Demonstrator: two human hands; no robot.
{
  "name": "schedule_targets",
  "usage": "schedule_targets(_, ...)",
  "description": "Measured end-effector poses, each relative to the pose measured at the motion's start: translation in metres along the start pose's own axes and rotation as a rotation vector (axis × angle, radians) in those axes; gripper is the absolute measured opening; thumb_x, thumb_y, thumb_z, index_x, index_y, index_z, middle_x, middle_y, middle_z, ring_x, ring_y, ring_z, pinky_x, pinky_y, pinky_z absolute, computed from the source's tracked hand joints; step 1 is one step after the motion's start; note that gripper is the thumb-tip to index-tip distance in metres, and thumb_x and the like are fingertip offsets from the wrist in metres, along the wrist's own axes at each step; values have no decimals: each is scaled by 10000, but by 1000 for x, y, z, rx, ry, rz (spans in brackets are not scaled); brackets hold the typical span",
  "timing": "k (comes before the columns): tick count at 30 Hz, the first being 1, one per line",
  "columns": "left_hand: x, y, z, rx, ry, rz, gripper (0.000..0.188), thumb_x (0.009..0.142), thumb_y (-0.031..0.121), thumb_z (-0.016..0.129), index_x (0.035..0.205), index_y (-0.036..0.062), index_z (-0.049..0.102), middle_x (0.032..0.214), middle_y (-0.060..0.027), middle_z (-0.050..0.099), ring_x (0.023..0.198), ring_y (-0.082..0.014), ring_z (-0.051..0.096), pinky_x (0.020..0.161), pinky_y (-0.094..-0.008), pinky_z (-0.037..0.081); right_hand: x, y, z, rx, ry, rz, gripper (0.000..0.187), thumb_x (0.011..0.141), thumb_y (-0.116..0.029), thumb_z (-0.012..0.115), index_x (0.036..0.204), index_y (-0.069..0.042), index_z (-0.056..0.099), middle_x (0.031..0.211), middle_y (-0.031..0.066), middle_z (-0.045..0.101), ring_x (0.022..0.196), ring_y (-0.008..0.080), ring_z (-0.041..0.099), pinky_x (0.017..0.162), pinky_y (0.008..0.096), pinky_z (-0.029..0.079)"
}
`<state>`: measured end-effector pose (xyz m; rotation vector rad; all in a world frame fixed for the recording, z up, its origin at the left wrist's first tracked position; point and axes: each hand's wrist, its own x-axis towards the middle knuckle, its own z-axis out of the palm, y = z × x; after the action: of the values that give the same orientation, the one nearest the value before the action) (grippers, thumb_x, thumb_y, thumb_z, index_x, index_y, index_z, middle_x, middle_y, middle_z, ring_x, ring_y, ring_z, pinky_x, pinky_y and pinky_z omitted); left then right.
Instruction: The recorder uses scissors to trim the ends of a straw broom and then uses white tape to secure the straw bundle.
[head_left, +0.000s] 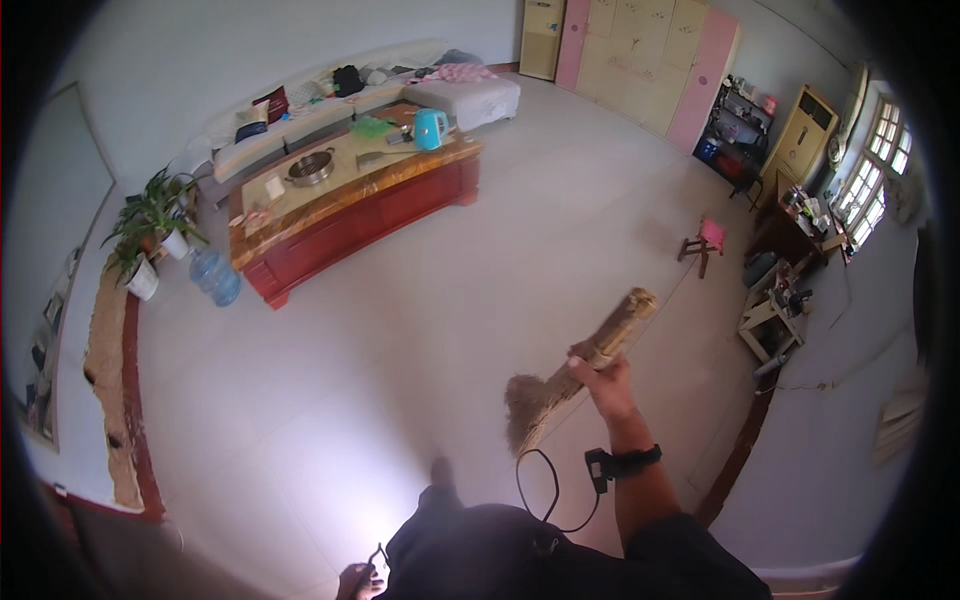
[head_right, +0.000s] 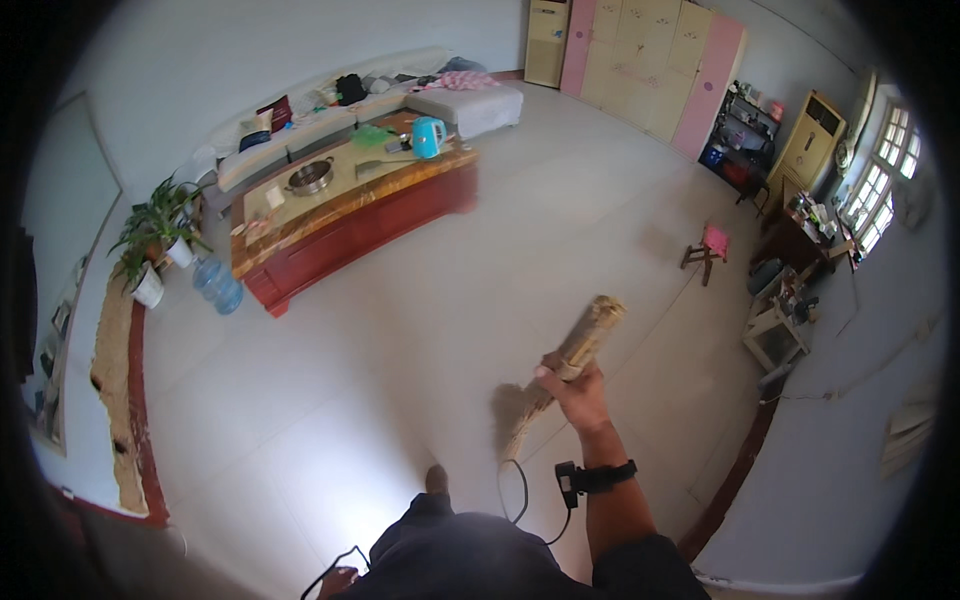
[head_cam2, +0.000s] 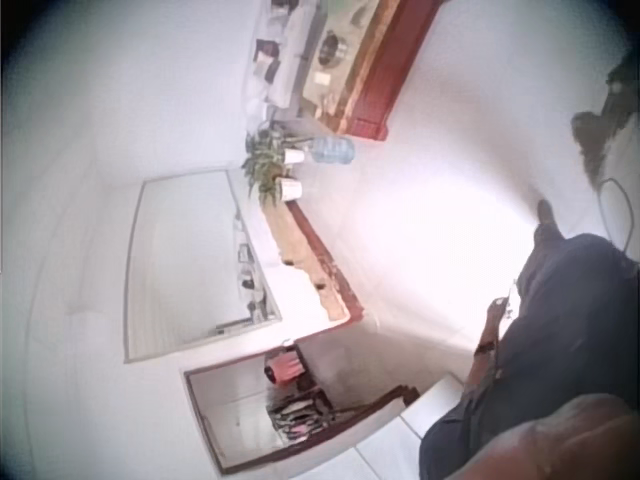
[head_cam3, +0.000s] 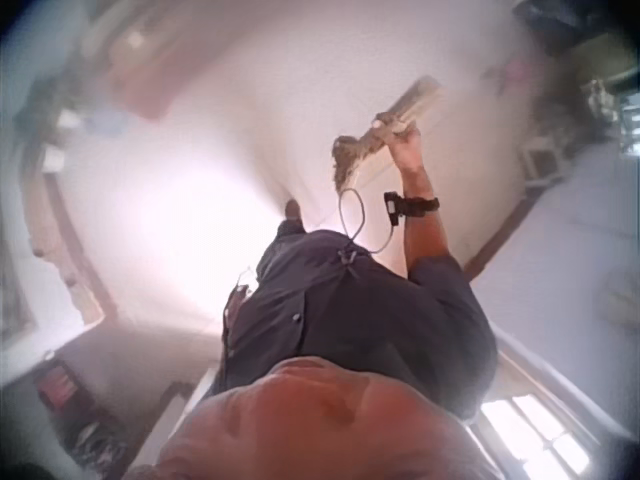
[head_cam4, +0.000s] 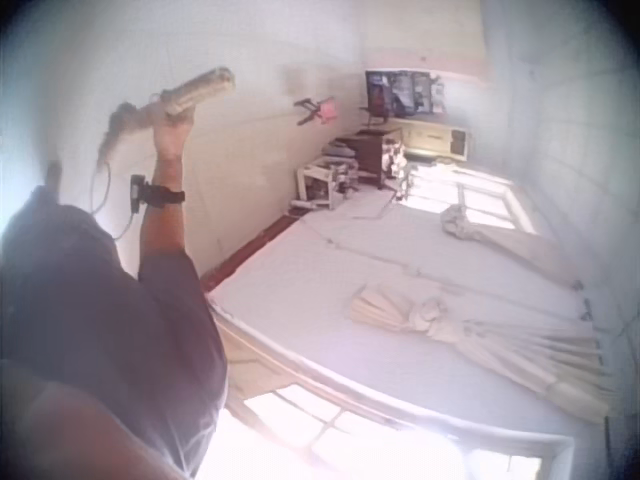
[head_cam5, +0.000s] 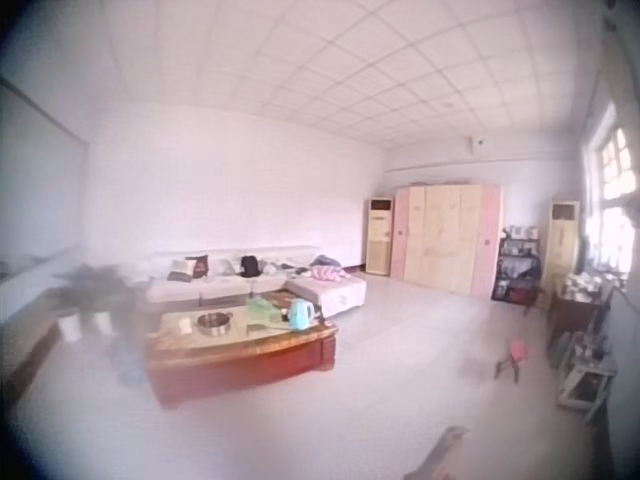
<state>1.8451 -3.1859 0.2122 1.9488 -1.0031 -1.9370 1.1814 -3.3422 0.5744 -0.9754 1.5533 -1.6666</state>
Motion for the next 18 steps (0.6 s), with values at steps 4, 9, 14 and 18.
schedule_targets(4,77,218,-10,-99,-65,-184,276,918,170,710,1112,8,599,932,-129,691,751,-334,727,617,-446,608,68,-15,-18,-22,178,-105,489,834,-96,819,1238,-15,555,979,26,664,948,143,628,878,323,518)
schedule_targets(9,137,460,35,133,29,21,251,937,125,652,1174,102,574,914,-107,678,711,-264,709,573,-372,560,168,-14,-52,-193,372,-215,445,829,-127,840,1179,-19,586,979,37,664,931,157,632,853,319,523)
schedule_targets(14,209,604,75,234,101,104,339,913,185,660,1195,12,588,978,-128,688,785,-267,725,646,-386,591,295,13,-64,-263,434,-165,428,837,-198,844,1131,-18,590,935,36,655,857,137,625,778,296,526)
schedule_targets(18,247,667,104,253,77,-45,349,910,162,676,1208,0,595,971,-135,697,783,-252,737,650,-373,605,406,27,-63,-363,434,-197,479,858,-339,821,1089,-5,566,871,21,635,736,101,605,643,266,515)
